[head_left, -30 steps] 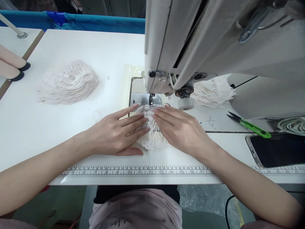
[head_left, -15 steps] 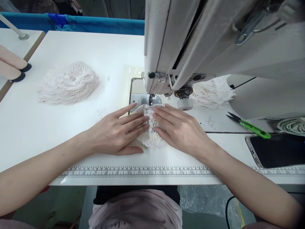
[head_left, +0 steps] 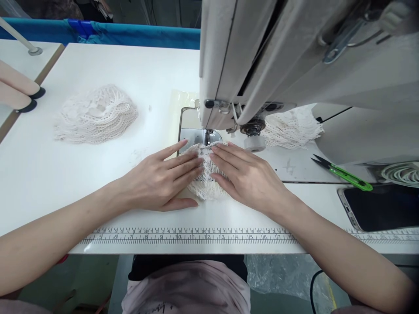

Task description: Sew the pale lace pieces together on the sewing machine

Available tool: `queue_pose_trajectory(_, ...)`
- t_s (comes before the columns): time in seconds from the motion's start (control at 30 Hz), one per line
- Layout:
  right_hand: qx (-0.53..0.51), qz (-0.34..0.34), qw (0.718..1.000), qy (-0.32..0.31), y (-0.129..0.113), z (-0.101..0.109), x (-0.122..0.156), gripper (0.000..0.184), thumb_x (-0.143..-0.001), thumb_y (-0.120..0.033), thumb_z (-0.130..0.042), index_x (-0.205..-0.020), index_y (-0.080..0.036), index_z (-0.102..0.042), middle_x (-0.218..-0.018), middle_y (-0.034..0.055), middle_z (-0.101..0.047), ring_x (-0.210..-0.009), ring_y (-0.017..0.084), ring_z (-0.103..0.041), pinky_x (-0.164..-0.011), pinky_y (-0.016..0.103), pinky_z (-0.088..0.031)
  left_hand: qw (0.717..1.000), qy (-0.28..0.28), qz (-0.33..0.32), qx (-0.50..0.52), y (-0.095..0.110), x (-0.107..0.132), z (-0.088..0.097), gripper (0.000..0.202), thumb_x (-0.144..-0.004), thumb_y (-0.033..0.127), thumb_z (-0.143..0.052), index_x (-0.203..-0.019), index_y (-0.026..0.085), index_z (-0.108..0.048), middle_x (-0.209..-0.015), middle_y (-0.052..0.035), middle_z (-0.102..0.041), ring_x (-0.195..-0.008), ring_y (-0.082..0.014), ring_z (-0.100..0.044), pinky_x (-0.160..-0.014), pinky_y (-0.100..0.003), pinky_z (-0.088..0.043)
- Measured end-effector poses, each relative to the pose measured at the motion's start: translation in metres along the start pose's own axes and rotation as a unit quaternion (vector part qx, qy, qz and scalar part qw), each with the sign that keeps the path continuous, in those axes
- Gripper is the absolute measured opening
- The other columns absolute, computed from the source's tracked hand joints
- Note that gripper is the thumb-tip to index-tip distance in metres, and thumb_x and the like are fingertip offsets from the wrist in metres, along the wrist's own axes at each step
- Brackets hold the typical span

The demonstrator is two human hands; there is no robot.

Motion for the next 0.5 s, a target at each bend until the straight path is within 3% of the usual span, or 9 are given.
queue_pose_trajectory(0.2, -0.012, 0.001, 1.000, -0.007, 0.0018, -0.0009, -0.0004, 0.037, -0.094, -0.025, -0.057, -0.125, -0.007, -0.063, -0.124, 0.0165, -0.067, -0.122, 0.027, -0.060, -0.108, 0.043, -0.050, 0.999, -0.008, 0.042, -0.034, 0.0009, -0.0022, -0.0035, 0.061, -0.094, 0.053, -0.052, -0.137, 0.010, -0.050, -0.136, -0.0148, -0.059, -0.130, -0.0274, -0.053, -0.117, -0.050, -0.036)
queue_pose_trajectory(0.5, 0.009, -0.003, 1.000, -0.011, 0.0012, -0.0008, -0.0005, 0.035, -0.096, -0.026, -0.053, -0.123, -0.007, -0.064, -0.124, 0.0152, -0.067, -0.120, 0.026, -0.061, -0.107, 0.043, -0.049, 0.998, -0.013, 0.035, -0.056, -0.0011, -0.0004, -0.0029, 0.059, -0.094, 0.056, -0.050, -0.132, 0.012, -0.056, -0.131, -0.0134, -0.063, -0.128, -0.0266, -0.055, -0.116, -0.049, -0.037)
Point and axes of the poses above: each hand's wrist, its own x-axis away from the middle knuckle, its own z-axis out of the back of the hand, y = z × x, the point moved 1 cm from there along -x, towards the middle knuckle
